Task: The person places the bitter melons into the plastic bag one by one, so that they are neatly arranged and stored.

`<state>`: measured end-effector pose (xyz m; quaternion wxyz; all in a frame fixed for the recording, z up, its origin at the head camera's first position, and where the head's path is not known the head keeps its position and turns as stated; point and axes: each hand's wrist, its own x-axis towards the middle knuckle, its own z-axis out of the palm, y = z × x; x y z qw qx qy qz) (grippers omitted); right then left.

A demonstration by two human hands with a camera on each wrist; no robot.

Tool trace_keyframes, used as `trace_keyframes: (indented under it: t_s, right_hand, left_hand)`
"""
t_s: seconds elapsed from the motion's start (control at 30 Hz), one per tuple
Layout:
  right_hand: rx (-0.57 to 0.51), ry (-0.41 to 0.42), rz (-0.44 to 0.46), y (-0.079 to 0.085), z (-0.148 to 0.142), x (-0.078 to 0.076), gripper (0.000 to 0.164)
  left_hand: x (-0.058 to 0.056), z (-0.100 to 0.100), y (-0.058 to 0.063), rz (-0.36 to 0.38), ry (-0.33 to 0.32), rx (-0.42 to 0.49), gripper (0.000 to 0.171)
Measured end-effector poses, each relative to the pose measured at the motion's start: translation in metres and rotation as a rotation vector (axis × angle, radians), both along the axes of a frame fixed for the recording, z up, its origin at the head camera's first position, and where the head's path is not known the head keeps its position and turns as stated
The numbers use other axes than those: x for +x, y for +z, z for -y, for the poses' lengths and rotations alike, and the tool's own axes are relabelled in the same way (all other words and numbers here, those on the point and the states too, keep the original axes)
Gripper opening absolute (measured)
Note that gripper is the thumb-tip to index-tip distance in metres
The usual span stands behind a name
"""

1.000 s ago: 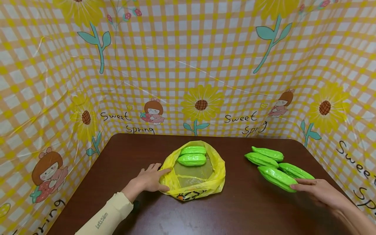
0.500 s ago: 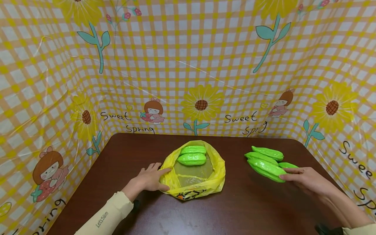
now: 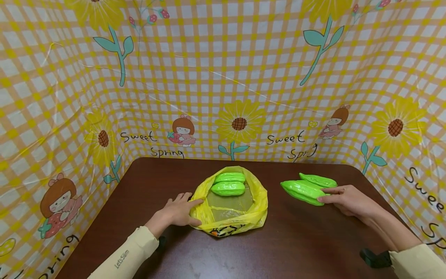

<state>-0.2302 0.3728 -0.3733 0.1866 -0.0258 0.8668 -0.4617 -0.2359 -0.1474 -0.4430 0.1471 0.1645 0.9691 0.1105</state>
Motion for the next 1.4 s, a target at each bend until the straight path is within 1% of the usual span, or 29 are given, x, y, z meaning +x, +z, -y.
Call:
trace_keyframes:
  t_s: [0.33,0.5,0.6,0.7,0.8,0.93,1.03,1.23,1.4]
  right_hand:
    - [0.044,0.081,-0.069,0.011,0.021,-0.013,0.076]
    - [0.087,0.114,-0.083,0.015,0.032,-0.023,0.074]
    - [0.091,0.13,-0.096,0.017,0.039,-0.028,0.073]
    - [0.082,0.127,-0.071,0.019,0.047,-0.033,0.072]
    - [0.087,0.133,-0.073,0.02,0.056,-0.037,0.072]
    - [0.083,0.134,-0.062,0.018,0.068,-0.044,0.073]
    - [0.06,0.135,-0.037,0.015,0.078,-0.048,0.072]
    - [0.026,0.163,-0.031,0.012,0.099,-0.057,0.072]
    - [0.03,0.194,-0.03,0.011,0.115,-0.062,0.069]
  left_hand:
    - [0.001,0.0,0.005,0.003,-0.001,0.008,0.077]
    - [0.001,0.001,0.004,0.003,-0.002,0.004,0.077]
    - [0.001,0.001,0.003,0.005,-0.001,0.001,0.077]
    - [0.001,0.002,0.003,0.005,0.0,0.001,0.077]
    - [0.0,0.002,0.002,0.003,-0.004,0.001,0.077]
    - [-0.001,0.002,0.002,-0.001,-0.006,-0.004,0.077]
    - [-0.001,0.002,0.002,0.002,-0.004,-0.003,0.077]
    - [-0.001,0.002,0.001,0.004,-0.003,-0.007,0.077]
    - [0.001,0.001,0.001,0.004,-0.006,-0.011,0.077]
